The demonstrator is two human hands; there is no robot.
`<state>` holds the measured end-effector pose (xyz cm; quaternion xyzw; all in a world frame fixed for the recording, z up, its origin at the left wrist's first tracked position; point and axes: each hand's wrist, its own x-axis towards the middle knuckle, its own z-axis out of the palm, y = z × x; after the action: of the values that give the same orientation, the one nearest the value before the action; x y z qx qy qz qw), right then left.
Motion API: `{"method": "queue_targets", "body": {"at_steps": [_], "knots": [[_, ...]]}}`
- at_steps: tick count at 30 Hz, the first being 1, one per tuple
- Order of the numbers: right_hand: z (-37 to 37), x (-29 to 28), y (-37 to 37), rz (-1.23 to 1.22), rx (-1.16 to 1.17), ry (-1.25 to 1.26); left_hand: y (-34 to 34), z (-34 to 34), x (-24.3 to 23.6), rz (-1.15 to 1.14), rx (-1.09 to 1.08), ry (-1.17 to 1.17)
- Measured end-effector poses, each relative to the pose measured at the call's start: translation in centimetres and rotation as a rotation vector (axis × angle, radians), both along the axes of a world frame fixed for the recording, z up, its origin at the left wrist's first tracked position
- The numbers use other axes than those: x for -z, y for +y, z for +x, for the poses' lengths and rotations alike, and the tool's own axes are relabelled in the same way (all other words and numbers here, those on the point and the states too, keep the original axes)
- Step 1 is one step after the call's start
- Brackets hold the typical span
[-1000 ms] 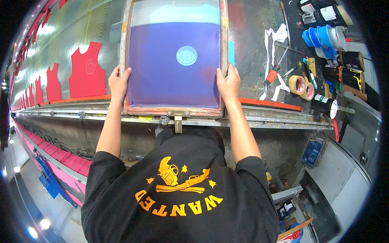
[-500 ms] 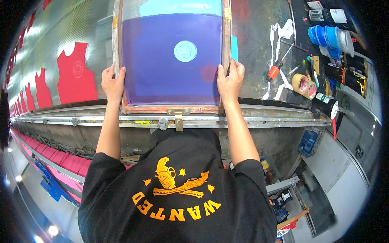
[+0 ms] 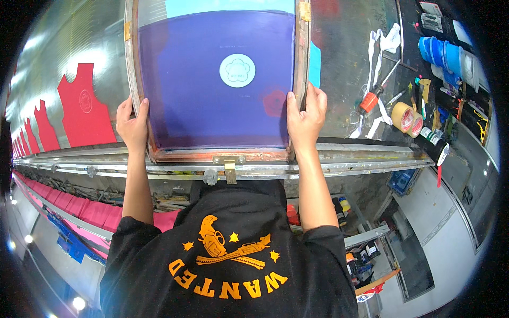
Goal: The person positions a purple screen frame on a metal rail, then repeatedly uses a screwdriver to tighten or loosen clamps on the frame. The person adjusts the frame's position several times and continues to manipulate the clamps with the screwdriver throughout the clip.
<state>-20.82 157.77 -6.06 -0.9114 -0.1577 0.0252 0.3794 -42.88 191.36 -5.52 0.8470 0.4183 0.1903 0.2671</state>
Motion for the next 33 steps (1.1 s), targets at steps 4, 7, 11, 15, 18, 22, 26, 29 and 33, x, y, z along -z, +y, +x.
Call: {"method": "queue_targets", "body": {"at_steps": [4,7,11,15,18,22,26,29,33], "knots": [[-0.04,0.0,-0.07,-0.057,0.011,-0.003,-0.03,0.03,0.02,0.012,-0.007,0.037],[0.0,-0.03,-0.04,-0.088,0.008,-0.01,-0.08,0.04,-0.07,-0.001,-0.017,0.054],[-0.11,0.24,-0.15,-0.077,0.021,-0.009,-0.09,0.03,-0.07,-0.031,-0.033,0.065],[-0.04,0.2,-0.21,-0.077,0.008,-0.024,-0.2,0.2,0.09,-0.043,-0.044,0.033],[0.01,0.17,-0.25,-0.086,-0.004,-0.028,-0.11,0.06,0.13,-0.041,-0.047,0.045],[0.08,0.09,-0.22,-0.124,-0.012,-0.053,-0.27,0.12,0.11,-0.03,-0.045,0.04],[0.1,0.29,-0.37,-0.101,-0.014,-0.052,-0.32,0.26,0.03,-0.025,-0.04,0.036],[0.16,0.47,-0.5,-0.091,-0.019,-0.056,-0.29,0.21,0.01,-0.028,-0.044,0.051],[0.18,0.62,-0.68,-0.103,-0.021,-0.055,-0.46,0.39,-0.3,-0.051,-0.056,0.067]]}}
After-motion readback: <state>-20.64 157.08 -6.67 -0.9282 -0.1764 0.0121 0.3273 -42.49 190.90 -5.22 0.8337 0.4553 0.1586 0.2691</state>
